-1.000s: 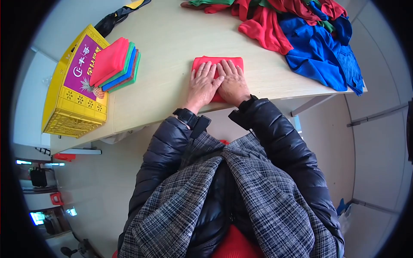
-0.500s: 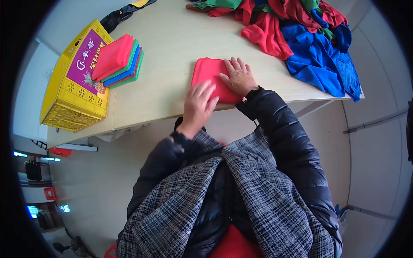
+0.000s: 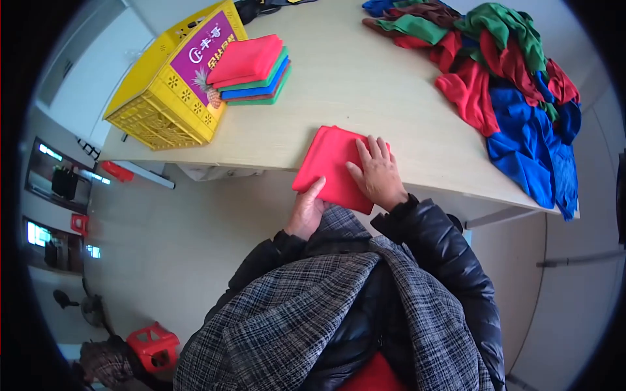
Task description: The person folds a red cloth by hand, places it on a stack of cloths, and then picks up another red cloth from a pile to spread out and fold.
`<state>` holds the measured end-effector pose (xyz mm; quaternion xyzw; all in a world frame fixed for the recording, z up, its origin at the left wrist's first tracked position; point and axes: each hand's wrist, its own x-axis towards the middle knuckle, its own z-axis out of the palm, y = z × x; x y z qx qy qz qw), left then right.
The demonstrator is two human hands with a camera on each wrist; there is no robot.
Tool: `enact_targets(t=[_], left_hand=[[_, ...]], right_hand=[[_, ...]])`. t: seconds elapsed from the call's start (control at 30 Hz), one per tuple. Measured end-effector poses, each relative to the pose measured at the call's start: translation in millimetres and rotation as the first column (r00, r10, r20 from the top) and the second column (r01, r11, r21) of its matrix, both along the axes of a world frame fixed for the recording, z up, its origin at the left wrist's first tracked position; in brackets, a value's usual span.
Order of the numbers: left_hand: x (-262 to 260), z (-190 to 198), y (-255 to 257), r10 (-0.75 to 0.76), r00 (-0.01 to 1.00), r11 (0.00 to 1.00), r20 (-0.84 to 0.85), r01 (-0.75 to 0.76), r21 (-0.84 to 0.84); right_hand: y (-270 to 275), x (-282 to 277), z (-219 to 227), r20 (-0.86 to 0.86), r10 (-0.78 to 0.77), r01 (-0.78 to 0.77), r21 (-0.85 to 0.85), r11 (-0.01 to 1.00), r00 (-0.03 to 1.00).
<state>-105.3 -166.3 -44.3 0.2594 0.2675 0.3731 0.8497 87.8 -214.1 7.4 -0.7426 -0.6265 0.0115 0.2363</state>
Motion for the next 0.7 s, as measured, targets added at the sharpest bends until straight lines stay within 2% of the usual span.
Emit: enact_targets(t=[0.07,0.13,0.2,0.27,0.33,0.37,0.43,0.5,0.6,0.7], left_hand=[[-8.5,17.5,5.7,0.046,0.999,0.998,0.010,-0.046,0.037],[-21.9,37.4,14.6,0.118,0.993,0.988,0.028,-0.120,0.095],[-40.4,59.7,36.2,0.142,0.990,0.985,-0.010,-0.141,0.098],[-54.5,86.4,66.3,0.173,0.985,0.980,-0.025,-0.169,0.108],[-59.7,119.8,101.2,0.235,0.972,0.960,0.031,-0.237,0.152],[-60.0,138.1,120.5,0.276,0.959,0.941,0.064,-0.283,0.184],[-60.9,170.7,164.7,0.256,0.954,0.925,0.157,-0.289,0.247],[-58.2,194.0,218.3,0.335,0.924,0.890,0.185,-0.375,0.259],[-53.5,218.7,288.0,0.305,0.916,0.906,0.262,-0.364,0.217],[-47.7,220.0,348.8,0.260,0.922,0.905,0.288,-0.336,0.259]], right_hand=[[-1.2,3.4,-2.1,-0.041,0.048,-0.047,0.018,0.999,0.998],[-7.4,28.0,-6.0,-0.084,-0.015,0.025,0.120,0.993,0.996],[-16.8,54.4,-18.9,-0.036,-0.115,0.119,0.137,0.983,0.993],[-31.9,80.7,-29.7,0.030,-0.085,0.078,0.182,0.980,0.996],[-39.4,88.3,-34.4,0.091,-0.066,0.044,0.224,0.974,0.994],[-41.7,89.0,-33.4,0.105,-0.088,0.064,0.211,0.975,0.991],[-45.5,89.9,-30.7,0.133,-0.135,0.109,0.187,0.976,0.982],[-45.6,86.6,-27.5,0.130,-0.154,0.130,0.175,0.976,0.980],[-43.4,83.8,-23.5,0.132,-0.192,0.171,0.154,0.973,0.972],[-42.5,83.1,-22.6,0.137,-0.205,0.185,0.144,0.972,0.969]])
